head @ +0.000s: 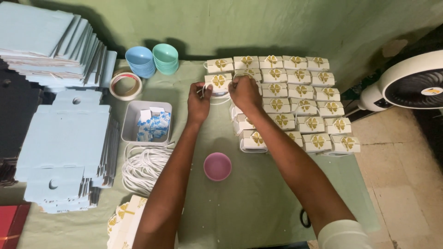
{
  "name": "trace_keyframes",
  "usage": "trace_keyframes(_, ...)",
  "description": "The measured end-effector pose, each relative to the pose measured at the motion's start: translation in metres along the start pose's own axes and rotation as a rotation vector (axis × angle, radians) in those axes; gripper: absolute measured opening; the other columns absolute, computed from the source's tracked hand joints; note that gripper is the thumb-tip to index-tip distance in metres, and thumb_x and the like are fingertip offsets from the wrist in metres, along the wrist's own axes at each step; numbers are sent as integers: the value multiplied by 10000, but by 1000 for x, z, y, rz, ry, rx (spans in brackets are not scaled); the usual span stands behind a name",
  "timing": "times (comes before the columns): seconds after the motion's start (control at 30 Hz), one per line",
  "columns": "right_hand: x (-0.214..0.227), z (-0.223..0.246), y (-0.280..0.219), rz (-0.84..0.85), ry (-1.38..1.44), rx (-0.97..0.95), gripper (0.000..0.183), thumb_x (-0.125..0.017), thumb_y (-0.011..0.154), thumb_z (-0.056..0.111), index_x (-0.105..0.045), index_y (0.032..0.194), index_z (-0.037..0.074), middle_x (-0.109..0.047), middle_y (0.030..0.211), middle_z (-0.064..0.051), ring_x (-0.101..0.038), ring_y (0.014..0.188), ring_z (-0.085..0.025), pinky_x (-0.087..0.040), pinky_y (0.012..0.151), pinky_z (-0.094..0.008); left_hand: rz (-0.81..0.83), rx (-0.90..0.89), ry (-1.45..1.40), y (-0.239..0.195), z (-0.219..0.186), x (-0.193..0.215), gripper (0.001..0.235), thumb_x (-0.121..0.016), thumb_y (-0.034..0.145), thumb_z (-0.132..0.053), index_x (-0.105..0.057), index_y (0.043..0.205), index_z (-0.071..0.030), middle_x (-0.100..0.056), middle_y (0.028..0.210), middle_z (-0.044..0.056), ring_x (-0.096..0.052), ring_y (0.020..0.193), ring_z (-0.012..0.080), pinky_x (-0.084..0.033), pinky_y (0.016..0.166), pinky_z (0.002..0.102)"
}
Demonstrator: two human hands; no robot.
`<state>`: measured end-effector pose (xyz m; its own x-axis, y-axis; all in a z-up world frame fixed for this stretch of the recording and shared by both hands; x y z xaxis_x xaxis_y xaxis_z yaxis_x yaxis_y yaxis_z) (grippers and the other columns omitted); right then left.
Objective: The person folds paper templates to assemble small gift boxes, places a small card inside, and ties them closed with white elastic string.
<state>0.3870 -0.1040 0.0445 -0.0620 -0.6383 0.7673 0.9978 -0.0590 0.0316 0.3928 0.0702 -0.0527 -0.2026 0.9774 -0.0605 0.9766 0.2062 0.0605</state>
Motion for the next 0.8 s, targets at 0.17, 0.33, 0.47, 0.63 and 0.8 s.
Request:
trace_keyframes(0.17,-10,-8,5,-34,-21,14,232,-665,900,193,-760,1053,47,-761,961,-218,-728,984,-452,-609,806,-572,-13,31,73,13,20,-1,336,-674,1038,-309,-543,1247,-80,-619,1294,182,-626,1255,351,-519,1072,486)
trace_keyframes(0.33,-8,-3,-1,-52,-107,48,219,-626,926,157,-726,1062,17,-749,919,-231,-739,936,-453,-630,721,-563,-16,20,114,10,6,-2,348,-669,1039,-310,-557,1242,-51,-636,1274,202,-643,1222,360,-526,1056,494)
trace_keyframes(0.47,1,18,-18,-24,-174,87,250,-626,955,130,-663,1131,-45,-719,942,-282,-727,961,-481,-627,726,-587,-34,56,222,12,15,-1,382,-658,1030,-401,-579,1252,-100,-659,1283,166,-656,1213,349,-543,1039,490)
trace_keyframes(0.63,-11,16,-15,-12,-291,90,266,-623,964,210,-718,1049,-23,-729,890,-221,-747,905,-446,-638,670,-550,-34,135,396,14,21,2,518,-635,995,-583,-595,1268,-144,-681,1281,137,-664,1211,328,-550,1030,481)
trace_keyframes(0.8,-37,5,-9,85,-286,267,285,-569,972,187,-718,1126,-1,-713,945,-240,-745,905,-439,-633,692,-536,-98,221,408,11,28,3,612,-620,953,-639,-609,1245,-101,-681,1265,152,-653,1220,331,-547,1033,476)
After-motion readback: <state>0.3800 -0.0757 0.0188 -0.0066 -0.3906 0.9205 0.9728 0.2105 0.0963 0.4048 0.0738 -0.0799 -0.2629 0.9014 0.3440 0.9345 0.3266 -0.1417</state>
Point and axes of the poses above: each hand's wrist, its own y-axis towards the middle knuckle, its own x-axis out of the back of the hand, z = x × y, the point moved 8 cm from there along y, towards the middle knuckle
